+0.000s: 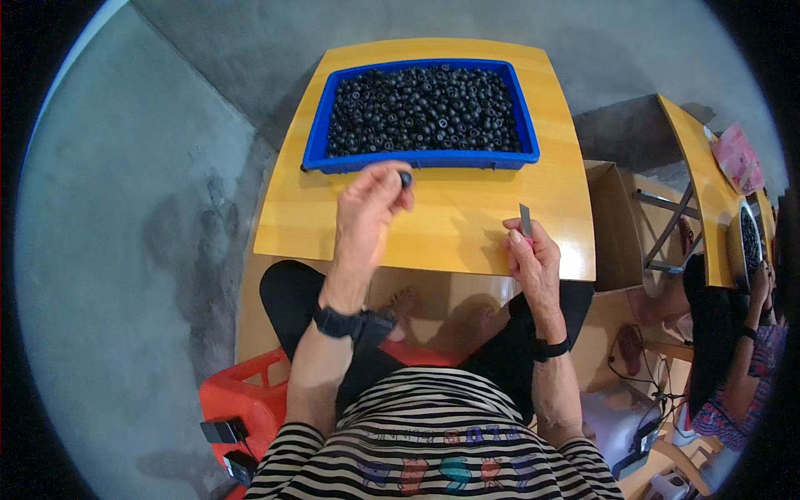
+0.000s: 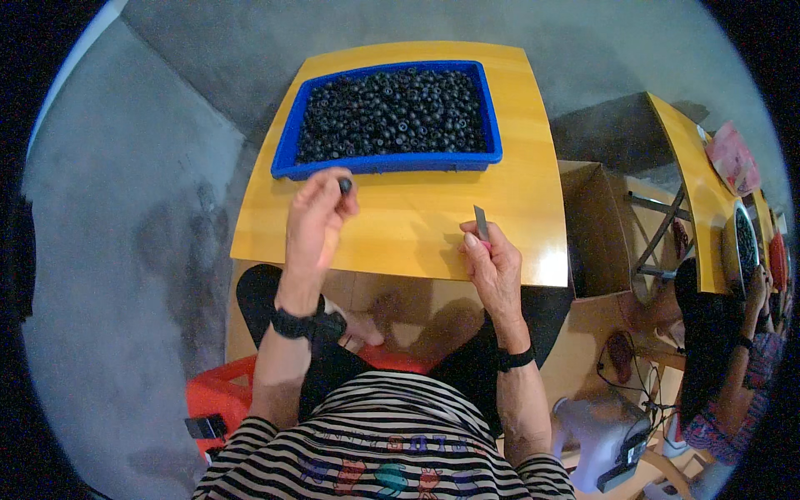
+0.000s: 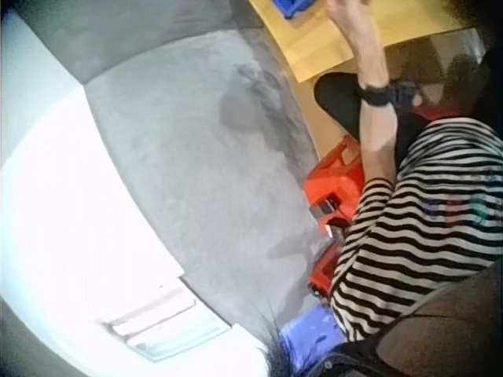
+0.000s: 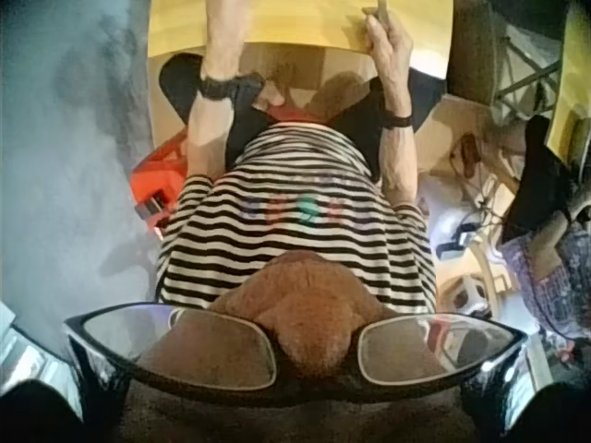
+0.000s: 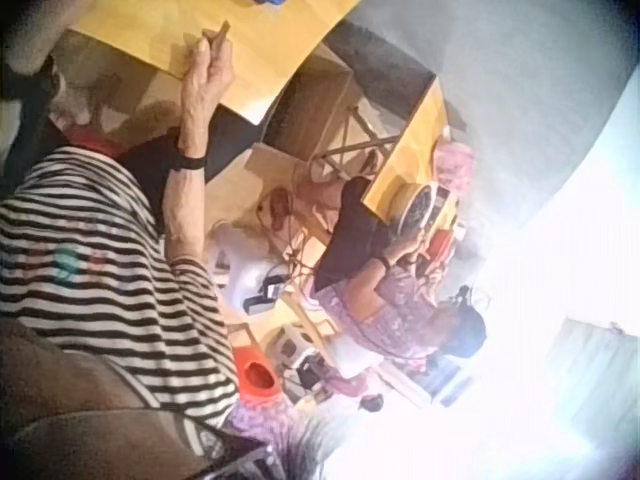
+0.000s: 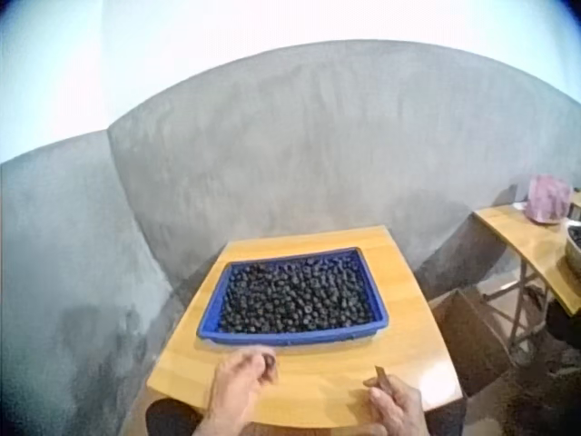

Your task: Removing flash and cleaning small rubber or plastic parts using a blade and cloth.

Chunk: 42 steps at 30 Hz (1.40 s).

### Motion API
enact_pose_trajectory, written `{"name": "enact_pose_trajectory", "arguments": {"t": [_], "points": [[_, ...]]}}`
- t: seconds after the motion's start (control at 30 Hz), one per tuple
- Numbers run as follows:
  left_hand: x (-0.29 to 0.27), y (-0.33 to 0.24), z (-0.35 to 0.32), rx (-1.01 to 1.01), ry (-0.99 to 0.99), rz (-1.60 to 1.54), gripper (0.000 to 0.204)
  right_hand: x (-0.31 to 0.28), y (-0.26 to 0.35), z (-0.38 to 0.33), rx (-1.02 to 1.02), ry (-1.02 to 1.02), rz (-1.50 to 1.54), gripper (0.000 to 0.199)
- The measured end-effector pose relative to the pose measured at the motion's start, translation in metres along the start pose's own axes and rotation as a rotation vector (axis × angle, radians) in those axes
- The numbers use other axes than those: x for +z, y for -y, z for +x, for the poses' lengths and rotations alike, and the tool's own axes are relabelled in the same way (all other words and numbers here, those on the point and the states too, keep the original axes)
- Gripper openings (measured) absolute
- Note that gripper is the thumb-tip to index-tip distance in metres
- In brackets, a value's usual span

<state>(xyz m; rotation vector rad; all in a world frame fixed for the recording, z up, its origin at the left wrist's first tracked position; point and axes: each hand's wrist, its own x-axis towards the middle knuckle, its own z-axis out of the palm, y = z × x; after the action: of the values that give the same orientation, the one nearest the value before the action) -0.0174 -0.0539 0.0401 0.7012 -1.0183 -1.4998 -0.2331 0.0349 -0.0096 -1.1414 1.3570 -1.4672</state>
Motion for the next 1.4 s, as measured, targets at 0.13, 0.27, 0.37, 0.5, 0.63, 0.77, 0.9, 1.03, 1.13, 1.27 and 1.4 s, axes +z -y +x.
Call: {"name": "enact_pose_trajectory", "arguments": {"t": [0.13,0.27,0.37,0.5,0.63,0.77,0.9,1.03,1.13,1.27,1.4], "points": [[0.012,0.012,-0.049,-0.316,0.02,-0.253,0.021,-0.003,0.012,-0.004,0.152,0.109,0.258,0.018],[0.017,0.003,-0.072,-0.413,-0.035,-0.466,0.018,0.018,0.046,-0.022,0.188,0.189,0.321,0.023],[0.019,-0.006,-0.086,-0.461,-0.004,-0.552,0.018,0.043,0.066,-0.029,0.129,0.243,0.372,0.028],[0.014,-0.017,-0.102,-0.371,0.007,-0.57,0.017,0.067,0.081,-0.036,-0.078,0.274,0.164,0.032],[0.014,-0.018,-0.116,-0.364,-0.043,-0.54,0.015,0.079,0.094,-0.05,-0.206,0.33,0.088,0.029],[0.006,-0.013,-0.126,-0.351,0.105,-0.553,0.018,0.081,0.097,-0.06,-0.352,0.294,-0.024,0.018],[0.009,-0.021,-0.135,-0.291,0.243,-0.544,0.013,0.077,0.101,-0.073,-0.226,0.289,0.129,0.013],[0.023,-0.031,-0.144,-0.268,0.195,-0.535,0.015,0.071,0.112,-0.086,-0.294,0.28,0.075,0.012],[0.026,-0.035,-0.151,-0.265,0.229,-0.508,0.013,0.066,0.118,-0.095,-0.292,0.268,0.098,0.012],[0.036,-0.039,-0.158,-0.254,0.211,-0.476,0.013,0.058,0.121,-0.102,-0.348,0.247,0.038,0.011],[0.04,-0.042,-0.16,-0.234,0.22,-0.453,0.014,0.051,0.125,-0.105,-0.317,0.243,0.021,0.012]]}}
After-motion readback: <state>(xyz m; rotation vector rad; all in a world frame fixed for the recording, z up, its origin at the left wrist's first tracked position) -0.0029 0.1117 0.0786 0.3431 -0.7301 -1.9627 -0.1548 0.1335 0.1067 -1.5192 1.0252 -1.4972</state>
